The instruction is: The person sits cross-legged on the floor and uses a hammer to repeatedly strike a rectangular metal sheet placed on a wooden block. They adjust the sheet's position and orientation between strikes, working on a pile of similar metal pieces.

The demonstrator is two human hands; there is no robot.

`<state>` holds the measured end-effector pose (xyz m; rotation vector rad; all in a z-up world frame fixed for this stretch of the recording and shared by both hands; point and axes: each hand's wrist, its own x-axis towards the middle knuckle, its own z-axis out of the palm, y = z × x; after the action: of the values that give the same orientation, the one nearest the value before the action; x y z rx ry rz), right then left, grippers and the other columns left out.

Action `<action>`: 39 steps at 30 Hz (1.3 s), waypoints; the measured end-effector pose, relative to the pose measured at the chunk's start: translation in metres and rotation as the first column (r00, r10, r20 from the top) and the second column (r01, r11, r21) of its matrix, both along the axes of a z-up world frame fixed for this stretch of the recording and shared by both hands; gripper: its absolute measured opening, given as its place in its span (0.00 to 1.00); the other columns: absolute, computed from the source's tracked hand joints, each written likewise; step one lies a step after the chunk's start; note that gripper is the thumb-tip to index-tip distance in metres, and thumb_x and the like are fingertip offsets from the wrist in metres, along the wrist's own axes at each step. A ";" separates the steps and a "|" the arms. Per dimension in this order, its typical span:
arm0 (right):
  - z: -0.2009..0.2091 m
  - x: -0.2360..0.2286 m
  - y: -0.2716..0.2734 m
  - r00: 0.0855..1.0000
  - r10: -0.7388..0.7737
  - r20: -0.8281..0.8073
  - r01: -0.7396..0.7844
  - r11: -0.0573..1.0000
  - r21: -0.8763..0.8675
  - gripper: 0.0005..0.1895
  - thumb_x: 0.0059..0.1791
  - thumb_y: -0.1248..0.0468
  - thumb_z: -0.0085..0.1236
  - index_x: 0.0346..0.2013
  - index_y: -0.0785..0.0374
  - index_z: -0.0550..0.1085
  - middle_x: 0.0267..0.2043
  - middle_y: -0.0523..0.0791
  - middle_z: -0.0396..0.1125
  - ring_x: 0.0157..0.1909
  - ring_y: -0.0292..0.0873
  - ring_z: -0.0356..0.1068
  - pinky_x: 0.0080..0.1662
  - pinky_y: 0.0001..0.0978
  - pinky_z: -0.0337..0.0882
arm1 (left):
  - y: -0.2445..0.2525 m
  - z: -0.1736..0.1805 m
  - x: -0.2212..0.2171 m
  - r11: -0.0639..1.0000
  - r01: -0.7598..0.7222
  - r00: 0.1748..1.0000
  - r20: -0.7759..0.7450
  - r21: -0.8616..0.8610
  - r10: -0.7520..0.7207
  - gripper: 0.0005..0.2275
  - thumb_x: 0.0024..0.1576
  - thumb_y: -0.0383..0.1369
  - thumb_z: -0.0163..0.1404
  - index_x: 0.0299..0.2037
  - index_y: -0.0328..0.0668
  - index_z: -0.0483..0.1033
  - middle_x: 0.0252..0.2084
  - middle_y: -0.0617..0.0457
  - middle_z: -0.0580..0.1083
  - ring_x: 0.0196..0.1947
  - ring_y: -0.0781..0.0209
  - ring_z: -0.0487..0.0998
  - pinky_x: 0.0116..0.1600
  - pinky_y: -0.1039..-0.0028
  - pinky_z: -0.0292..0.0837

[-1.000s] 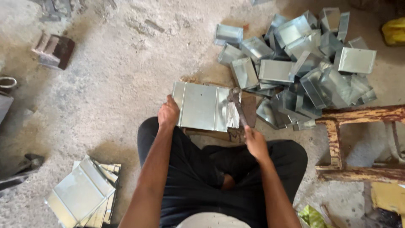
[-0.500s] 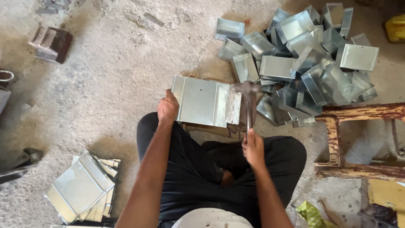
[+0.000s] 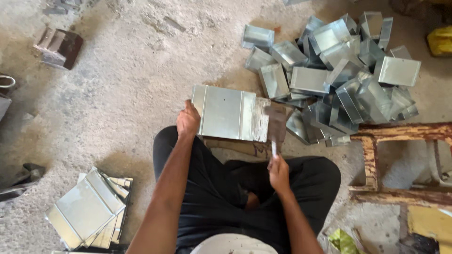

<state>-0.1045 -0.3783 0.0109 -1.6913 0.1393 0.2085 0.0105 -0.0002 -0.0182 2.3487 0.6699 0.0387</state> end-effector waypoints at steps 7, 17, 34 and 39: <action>0.061 -0.008 0.014 0.977 -0.115 -0.182 0.108 0.993 -0.046 0.24 0.57 0.45 0.41 0.30 0.61 0.66 0.16 0.38 0.54 0.14 0.33 0.50 0.19 0.28 0.49 | 0.001 0.001 -0.003 0.999 -0.030 1.000 0.002 -0.021 0.030 0.14 0.67 0.40 0.36 0.58 0.48 0.64 0.36 0.27 0.77 0.38 0.23 0.78 0.46 0.40 0.72; 0.035 -0.005 -0.024 0.951 -0.123 -0.283 0.111 0.992 -0.057 0.26 0.62 0.46 0.41 0.34 0.66 0.66 0.20 0.40 0.55 0.18 0.35 0.49 0.22 0.32 0.47 | 0.004 0.000 0.003 0.998 -0.055 0.998 0.029 -0.010 0.055 0.15 0.68 0.39 0.35 0.59 0.44 0.64 0.37 0.27 0.77 0.38 0.25 0.78 0.45 0.42 0.73; 0.031 0.012 0.004 0.978 0.149 0.148 -0.069 0.893 -0.444 0.25 0.59 0.46 0.41 0.28 0.61 0.69 0.19 0.39 0.63 0.20 0.32 0.63 0.26 0.26 0.62 | 0.004 -0.006 0.002 0.996 -0.082 0.996 0.042 -0.040 0.084 0.13 0.67 0.39 0.37 0.56 0.46 0.66 0.36 0.28 0.77 0.37 0.25 0.78 0.44 0.41 0.72; 0.057 0.002 -0.023 0.982 -0.055 -0.182 0.044 0.997 -0.068 0.23 0.58 0.49 0.42 0.29 0.63 0.68 0.17 0.40 0.55 0.17 0.35 0.51 0.21 0.30 0.49 | 0.002 -0.019 0.005 0.996 -0.069 0.996 0.065 0.048 0.066 0.15 0.64 0.36 0.39 0.59 0.44 0.64 0.33 0.28 0.77 0.34 0.27 0.79 0.39 0.42 0.74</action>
<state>-0.1026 -0.4008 0.0681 -1.7280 0.3287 0.3263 0.0156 0.0019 -0.0371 2.3613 0.7244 0.1614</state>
